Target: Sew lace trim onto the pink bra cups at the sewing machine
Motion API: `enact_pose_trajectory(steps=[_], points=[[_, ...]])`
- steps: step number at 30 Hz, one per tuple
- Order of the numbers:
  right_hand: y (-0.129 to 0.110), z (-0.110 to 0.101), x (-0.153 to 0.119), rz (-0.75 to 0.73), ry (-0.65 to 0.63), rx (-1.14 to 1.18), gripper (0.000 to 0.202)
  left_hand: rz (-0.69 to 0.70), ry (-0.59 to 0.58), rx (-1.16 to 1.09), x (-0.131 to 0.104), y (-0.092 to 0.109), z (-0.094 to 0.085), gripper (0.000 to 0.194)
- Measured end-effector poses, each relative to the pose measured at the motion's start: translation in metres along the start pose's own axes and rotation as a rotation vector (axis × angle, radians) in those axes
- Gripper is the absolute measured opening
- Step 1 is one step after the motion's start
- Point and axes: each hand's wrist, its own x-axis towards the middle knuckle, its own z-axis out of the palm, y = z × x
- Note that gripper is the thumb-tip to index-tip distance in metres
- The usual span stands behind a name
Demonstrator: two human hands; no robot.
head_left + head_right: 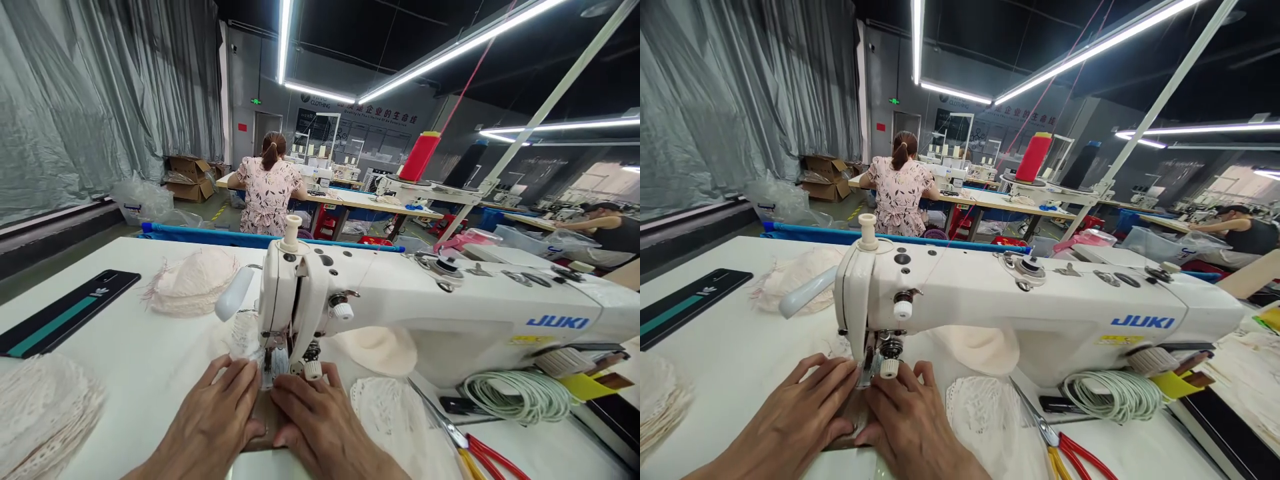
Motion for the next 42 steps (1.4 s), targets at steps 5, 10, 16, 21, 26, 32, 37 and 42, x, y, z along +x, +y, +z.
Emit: enact_pose_trajectory(steps=[5,10,16,21,26,32,37,42], points=[[0.001,-0.001,0.003,-0.005,0.031,-0.031,0.042,0.058,-0.074,0.063,-0.009,0.010,-0.013,0.019],[0.004,-0.010,0.006,0.006,0.017,-0.042,0.043,-0.174,-0.155,-0.202,-0.012,0.004,-0.030,0.029],[0.006,-0.033,0.012,-0.073,-0.086,0.004,0.041,-0.519,-0.477,-0.515,0.029,-0.034,-0.045,0.008],[-0.006,-0.066,0.028,-0.038,-0.427,0.061,0.027,-0.583,-0.570,-0.714,0.032,-0.025,-0.080,0.020],[-0.063,-0.068,0.033,0.331,-0.422,0.442,0.072,-0.627,-0.543,-0.794,0.023,0.013,-0.114,0.026],[-0.115,-0.035,-0.003,0.510,-0.231,0.565,0.018,-0.717,-0.525,-0.963,-0.004,0.047,-0.141,0.027],[-0.135,-0.056,-0.033,0.638,-0.329,0.791,0.016,-0.856,-0.535,-1.314,-0.046,0.076,-0.151,0.040],[-0.163,-0.073,-0.057,0.591,-0.402,0.920,0.023,-1.045,-0.503,-1.588,-0.087,0.107,-0.136,0.049]])
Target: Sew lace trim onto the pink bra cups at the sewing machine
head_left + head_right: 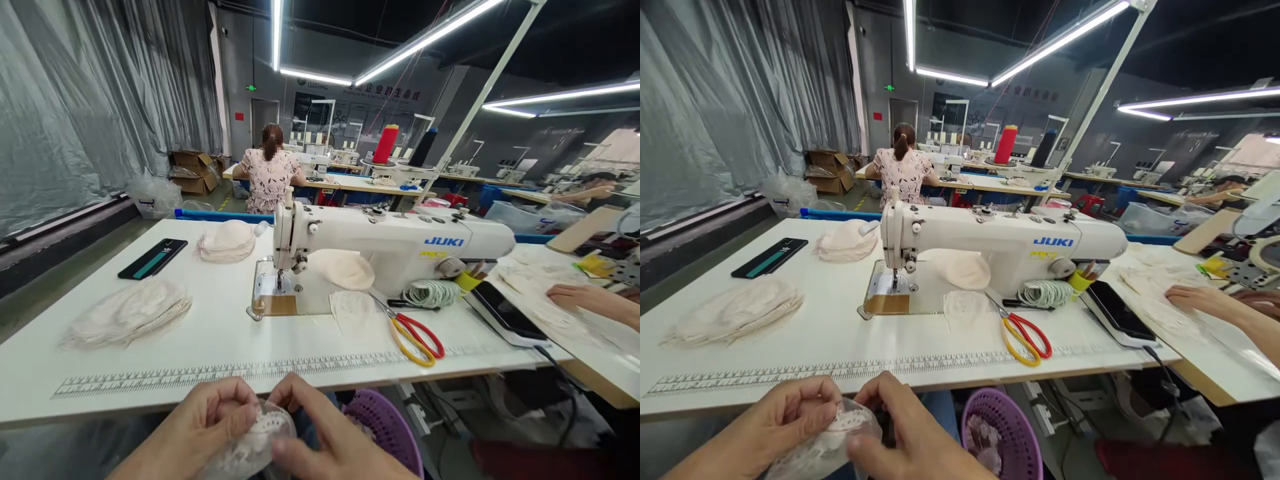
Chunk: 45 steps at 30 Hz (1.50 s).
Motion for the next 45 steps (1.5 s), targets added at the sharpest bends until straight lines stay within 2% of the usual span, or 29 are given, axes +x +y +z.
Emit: enact_pose_trajectory(steps=[2,4,7,9,11,13,16,18,22,24,28,33,40,45], points=[[0.008,0.013,-0.011,-0.019,0.094,-0.106,0.024,-0.048,0.019,-0.020,-0.002,-0.015,0.003,0.051],[0.021,0.024,-0.020,-0.034,0.157,-0.207,0.012,-0.062,0.048,-0.016,-0.005,-0.025,0.005,0.051],[0.036,0.030,-0.031,-0.057,0.190,-0.245,0.019,-0.103,0.066,0.002,-0.011,-0.034,0.006,0.047],[0.041,0.028,-0.036,-0.045,0.157,-0.156,0.019,-0.144,0.049,0.017,-0.014,-0.039,0.007,0.045],[0.042,0.026,-0.039,-0.024,0.059,-0.002,0.012,-0.165,0.017,0.004,-0.016,-0.044,0.008,0.045],[0.041,0.026,-0.039,-0.009,-0.002,0.124,0.019,-0.167,-0.002,-0.035,-0.015,-0.050,0.010,0.046],[0.043,0.029,-0.037,0.048,0.019,0.264,0.030,-0.160,0.004,-0.069,-0.014,-0.056,0.011,0.047],[0.048,0.031,-0.035,0.097,-0.011,0.393,0.036,-0.155,0.016,-0.071,-0.015,-0.059,0.010,0.047],[0.061,0.029,-0.033,0.168,-0.061,0.581,0.036,-0.173,0.002,-0.088,-0.016,-0.060,0.009,0.052],[0.064,0.028,-0.034,0.184,-0.069,0.614,0.034,-0.188,-0.030,-0.077,-0.015,-0.060,0.009,0.055],[0.067,0.023,-0.034,0.197,-0.099,0.599,0.035,-0.221,-0.095,-0.042,-0.011,-0.058,0.010,0.048],[0.067,0.018,-0.031,0.187,-0.128,0.542,0.036,-0.207,-0.077,-0.047,-0.006,-0.061,0.012,0.046],[0.077,0.016,-0.029,0.181,-0.109,0.562,0.036,-0.203,-0.132,-0.147,-0.002,-0.074,0.010,0.046],[0.077,0.019,-0.028,0.193,-0.145,0.564,0.035,-0.224,-0.110,-0.084,0.001,-0.073,0.010,0.046]])
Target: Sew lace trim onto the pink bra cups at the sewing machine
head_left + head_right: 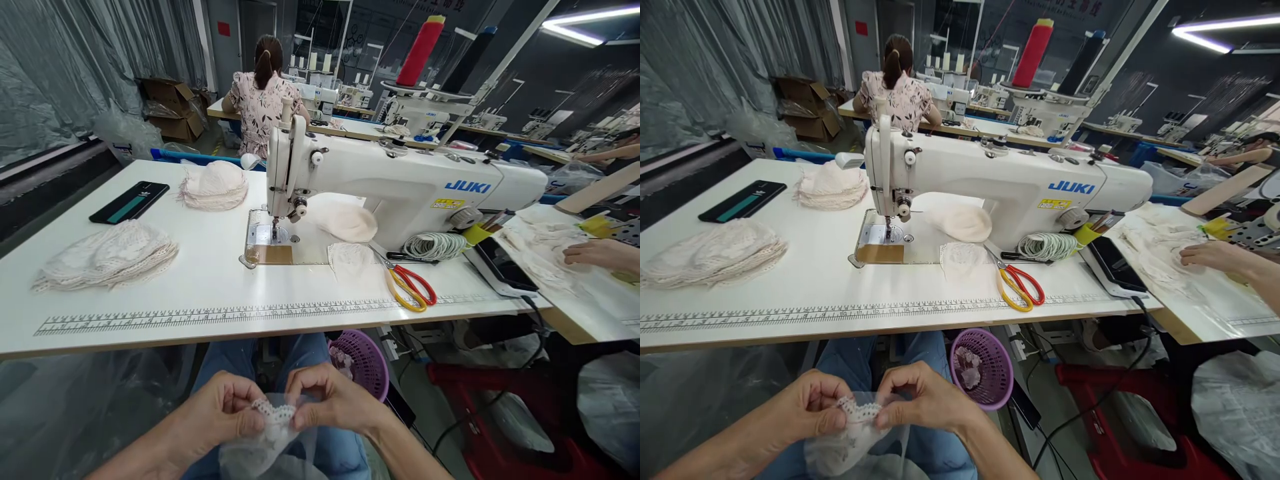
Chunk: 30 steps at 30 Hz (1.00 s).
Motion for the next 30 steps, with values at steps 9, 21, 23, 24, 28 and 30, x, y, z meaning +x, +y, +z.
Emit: enact_pose_trajectory(steps=[9,21,23,24,28,30], points=[[0.000,0.002,0.003,0.028,-0.007,0.035,0.035,0.047,0.050,-0.026,0.002,0.002,0.001,0.043],[0.006,-0.008,-0.002,0.082,-0.082,0.041,0.046,-0.020,0.045,-0.029,0.005,-0.004,-0.004,0.049],[0.004,-0.005,-0.001,0.081,-0.076,-0.008,0.049,-0.013,0.012,0.026,0.006,-0.003,-0.002,0.051],[0.003,-0.003,0.000,0.072,-0.062,-0.044,0.050,-0.007,0.006,0.056,0.006,-0.002,-0.001,0.052],[0.001,0.009,0.005,0.063,0.048,-0.082,0.048,0.021,0.056,0.109,0.008,-0.001,0.000,0.057],[0.003,0.011,0.006,0.099,0.068,-0.014,0.048,0.020,0.076,0.095,0.008,-0.003,-0.001,0.056]])
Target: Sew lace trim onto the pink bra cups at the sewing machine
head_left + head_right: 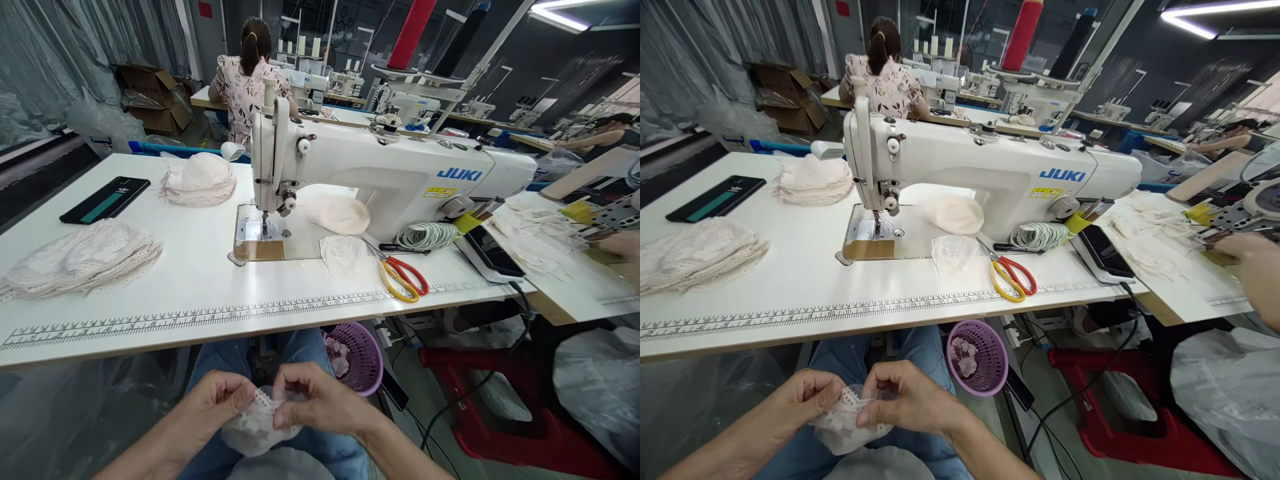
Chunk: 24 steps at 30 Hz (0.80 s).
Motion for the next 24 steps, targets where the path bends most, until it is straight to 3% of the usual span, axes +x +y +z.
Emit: enact_pose_trajectory(steps=[7,13,19,24], points=[[0.009,-0.007,0.001,0.068,-0.030,0.192,0.047,0.000,-0.120,-0.147,0.000,-0.007,0.000,0.045],[0.009,-0.007,0.000,0.060,-0.014,0.213,0.047,-0.022,-0.036,-0.110,0.000,-0.006,0.000,0.043],[0.010,0.004,0.005,0.024,0.097,0.232,0.045,0.110,-0.011,-0.078,0.008,-0.015,0.002,0.046],[0.018,0.002,0.001,-0.022,0.135,0.237,0.043,0.102,0.085,-0.031,0.014,-0.021,0.008,0.046]])
